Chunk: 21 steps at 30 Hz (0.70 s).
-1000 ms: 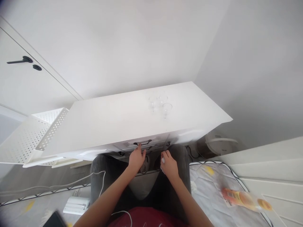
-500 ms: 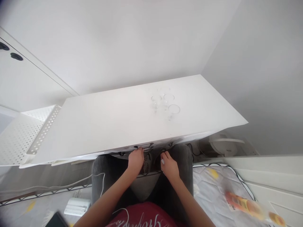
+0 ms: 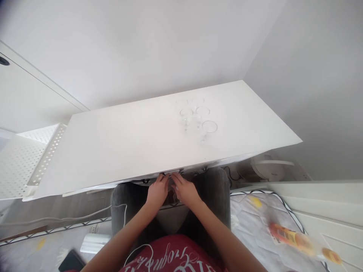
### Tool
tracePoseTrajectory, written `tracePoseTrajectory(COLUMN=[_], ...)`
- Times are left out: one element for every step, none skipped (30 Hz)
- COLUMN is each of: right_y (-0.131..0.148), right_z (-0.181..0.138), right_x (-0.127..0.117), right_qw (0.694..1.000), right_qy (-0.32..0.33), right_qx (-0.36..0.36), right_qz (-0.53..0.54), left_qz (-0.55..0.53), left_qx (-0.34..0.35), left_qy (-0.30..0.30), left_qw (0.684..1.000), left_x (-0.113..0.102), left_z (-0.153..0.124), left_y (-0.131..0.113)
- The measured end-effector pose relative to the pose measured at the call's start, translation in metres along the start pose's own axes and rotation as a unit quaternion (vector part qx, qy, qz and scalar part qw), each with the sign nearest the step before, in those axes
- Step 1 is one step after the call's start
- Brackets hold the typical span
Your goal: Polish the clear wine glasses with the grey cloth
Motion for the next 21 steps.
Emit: tracePoseTrajectory(right_y=[0.004,0.007,0.009,0.01,0.011,0.01,0.01,0.009,0.009,0.009,0.008,0.009,0.01,0.011,0.012,0.014,0.016,0.018,0.02,0.022,0.024], right_z=[0.007,0.014,0.02,0.025,0.029,0.033,0.036,0.039,0.041,0.041,0.041,0.038,0.034,0.028,0.02,0.013,0.005,-0.003,-0.01,-0.016,-0.02], right_x=[0.003,0.007,0.009,0.01,0.011,0.011,0.01,0.009,0.009,0.009,0.01,0.011,0.013,0.016,0.018,0.021,0.022,0.023,0.024,0.023,0.023], right_qw=[1.0,0.998,0.997,0.995,0.993,0.991,0.99,0.989,0.989,0.989,0.99,0.99,0.991,0.991,0.992,0.992,0.992,0.992,0.992,0.992,0.992], right_qy=[0.017,0.032,0.042,0.044,0.042,0.038,0.032,0.028,0.025,0.023,0.023,0.023,0.023,0.024,0.023,0.024,0.025,0.026,0.028,0.031,0.035], right_qx=[0.014,0.033,0.053,0.075,0.093,0.109,0.12,0.126,0.129,0.128,0.125,0.121,0.117,0.11,0.105,0.1,0.097,0.098,0.099,0.101,0.104], right_qz=[-0.017,-0.034,-0.047,-0.057,-0.064,-0.068,-0.069,-0.068,-0.067,-0.066,-0.065,-0.065,-0.067,-0.068,-0.07,-0.071,-0.072,-0.072,-0.07,-0.068,-0.064], left_qz=[-0.01,-0.024,-0.041,-0.059,-0.077,-0.092,-0.104,-0.111,-0.109,-0.101,-0.085,-0.069,-0.057,-0.05,-0.048,-0.046,-0.046,-0.048,-0.052,-0.057,-0.062], left_qx=[0.004,0.011,0.021,0.036,0.057,0.081,0.105,0.125,0.133,0.123,0.107,0.081,0.052,0.033,0.017,0.005,-0.001,-0.005,-0.009,-0.011,-0.014], left_qy=[-0.02,-0.044,-0.073,-0.105,-0.139,-0.173,-0.207,-0.242,-0.274,-0.311,-0.339,-0.356,-0.364,-0.366,-0.357,-0.344,-0.33,-0.319,-0.312,-0.31,-0.31], left_qw=[1.0,0.999,0.996,0.992,0.986,0.977,0.967,0.956,0.946,0.937,0.931,0.929,0.928,0.929,0.933,0.938,0.943,0.947,0.949,0.949,0.949], left_x=[-0.005,-0.011,-0.018,-0.026,-0.035,-0.046,-0.058,-0.071,-0.084,-0.097,-0.109,-0.119,-0.127,-0.132,-0.134,-0.134,-0.133,-0.131,-0.128,-0.127,-0.126], left_z=[-0.004,-0.008,-0.012,-0.017,-0.021,-0.025,-0.027,-0.027,-0.024,-0.019,-0.012,-0.003,0.007,0.016,0.025,0.032,0.038,0.041,0.043,0.043,0.043], left_y=[0.002,0.004,0.005,0.006,0.006,0.006,0.007,0.009,0.012,0.017,0.022,0.028,0.033,0.038,0.041,0.043,0.045,0.045,0.046,0.046,0.046])
Point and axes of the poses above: each hand's wrist, its own z-axis towards the middle knuckle, its own x-axis out of the palm, y = z × x, the point moved 6 cm from there along z, towards the middle knuckle, and after that the axes turned 2 degrees about -x, right-handed, at the moved point
